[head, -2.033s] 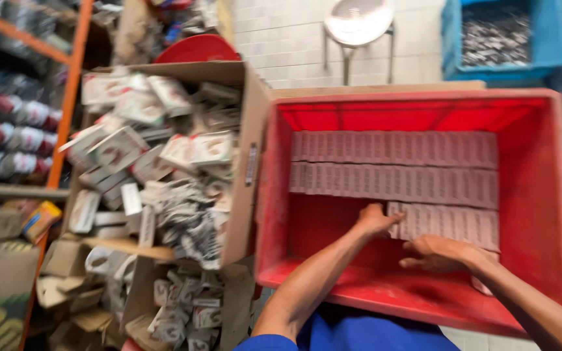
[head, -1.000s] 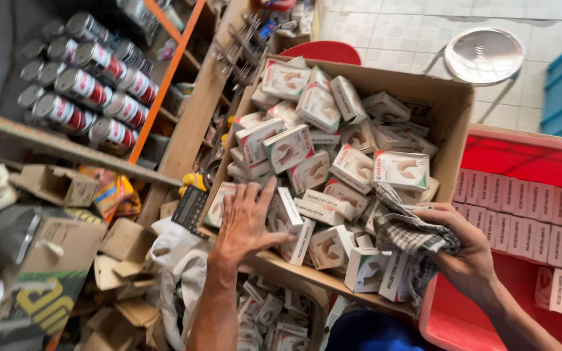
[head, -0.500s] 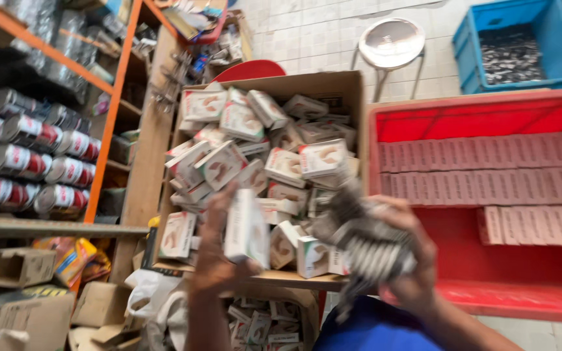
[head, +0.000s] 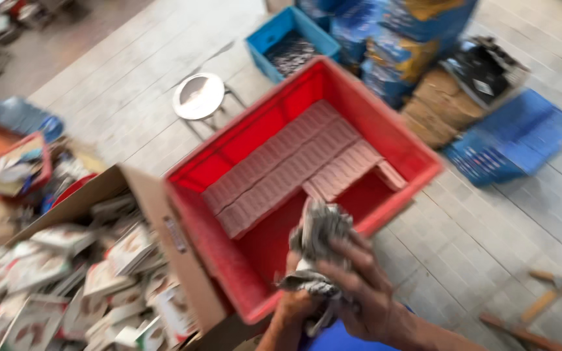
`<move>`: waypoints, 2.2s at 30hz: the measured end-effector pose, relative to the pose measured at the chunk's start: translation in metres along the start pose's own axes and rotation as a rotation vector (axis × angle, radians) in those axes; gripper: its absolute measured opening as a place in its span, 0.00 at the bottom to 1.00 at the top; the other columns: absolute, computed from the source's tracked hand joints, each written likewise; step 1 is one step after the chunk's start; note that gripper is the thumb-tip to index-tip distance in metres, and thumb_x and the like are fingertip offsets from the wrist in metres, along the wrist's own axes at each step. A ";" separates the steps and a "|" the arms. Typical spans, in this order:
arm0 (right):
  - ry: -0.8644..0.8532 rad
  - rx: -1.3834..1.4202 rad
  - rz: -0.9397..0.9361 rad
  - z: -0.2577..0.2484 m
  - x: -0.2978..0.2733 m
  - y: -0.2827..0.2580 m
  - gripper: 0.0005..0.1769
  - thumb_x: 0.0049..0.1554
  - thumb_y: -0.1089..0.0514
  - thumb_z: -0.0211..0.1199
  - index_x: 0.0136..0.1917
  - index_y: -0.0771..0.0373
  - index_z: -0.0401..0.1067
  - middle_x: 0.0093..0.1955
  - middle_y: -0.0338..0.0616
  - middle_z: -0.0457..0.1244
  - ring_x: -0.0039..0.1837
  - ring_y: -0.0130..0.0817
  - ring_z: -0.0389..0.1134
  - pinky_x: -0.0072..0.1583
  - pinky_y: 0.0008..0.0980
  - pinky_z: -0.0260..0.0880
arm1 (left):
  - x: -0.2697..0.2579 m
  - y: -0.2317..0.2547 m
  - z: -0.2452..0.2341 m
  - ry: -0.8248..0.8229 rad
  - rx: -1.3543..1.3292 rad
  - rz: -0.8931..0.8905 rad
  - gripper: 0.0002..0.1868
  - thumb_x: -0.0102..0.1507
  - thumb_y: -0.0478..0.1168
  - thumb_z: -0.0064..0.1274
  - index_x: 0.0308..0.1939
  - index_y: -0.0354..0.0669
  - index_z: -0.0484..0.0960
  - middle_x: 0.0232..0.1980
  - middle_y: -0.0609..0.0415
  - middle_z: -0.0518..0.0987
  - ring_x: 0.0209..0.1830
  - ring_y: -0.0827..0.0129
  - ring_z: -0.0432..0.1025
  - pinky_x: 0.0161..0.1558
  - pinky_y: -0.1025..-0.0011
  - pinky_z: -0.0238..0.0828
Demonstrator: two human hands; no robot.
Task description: The person repeatedly picks up small white boxes from a cardboard source box, wipes them with a cloth, and places them into a red plastic crate. The person arranges the cleaned boxes in neat rows inside the crate.
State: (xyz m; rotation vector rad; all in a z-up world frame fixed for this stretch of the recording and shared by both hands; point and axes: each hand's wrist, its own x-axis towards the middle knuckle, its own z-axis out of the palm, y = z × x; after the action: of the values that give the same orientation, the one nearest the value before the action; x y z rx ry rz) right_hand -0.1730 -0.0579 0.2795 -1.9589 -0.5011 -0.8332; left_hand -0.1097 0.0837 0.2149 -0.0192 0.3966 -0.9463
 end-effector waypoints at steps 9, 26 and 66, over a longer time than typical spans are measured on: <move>0.032 -0.105 -0.108 -0.147 -0.030 0.050 0.27 0.70 0.37 0.47 0.55 0.59 0.77 0.56 0.49 0.72 0.59 0.52 0.78 0.68 0.55 0.68 | 0.070 -0.108 0.119 -0.428 1.462 0.034 0.46 0.61 0.55 0.66 0.74 0.31 0.66 0.72 0.42 0.74 0.75 0.55 0.70 0.78 0.58 0.69; 0.522 -0.503 0.196 -0.191 -0.090 0.078 0.15 0.68 0.51 0.56 0.57 0.63 0.74 0.59 0.58 0.67 0.62 0.55 0.71 0.66 0.52 0.69 | 0.139 -0.215 0.038 0.172 0.597 0.122 0.28 0.67 0.58 0.50 0.65 0.47 0.75 0.55 0.44 0.80 0.45 0.57 0.77 0.39 0.62 0.75; 0.483 -0.610 0.135 -0.097 -0.111 0.071 0.35 0.60 0.25 0.61 0.67 0.49 0.80 0.80 0.68 0.53 0.79 0.79 0.55 0.74 0.66 0.58 | 0.128 -0.146 0.053 0.249 0.928 -0.197 0.28 0.71 0.54 0.56 0.58 0.27 0.82 0.47 0.29 0.84 0.53 0.42 0.81 0.59 0.41 0.78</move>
State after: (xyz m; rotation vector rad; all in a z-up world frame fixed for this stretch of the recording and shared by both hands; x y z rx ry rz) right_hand -0.2386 -0.1784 0.1906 -2.1820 0.1978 -1.4370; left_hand -0.1402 -0.1128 0.2502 0.9248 0.1534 -1.2605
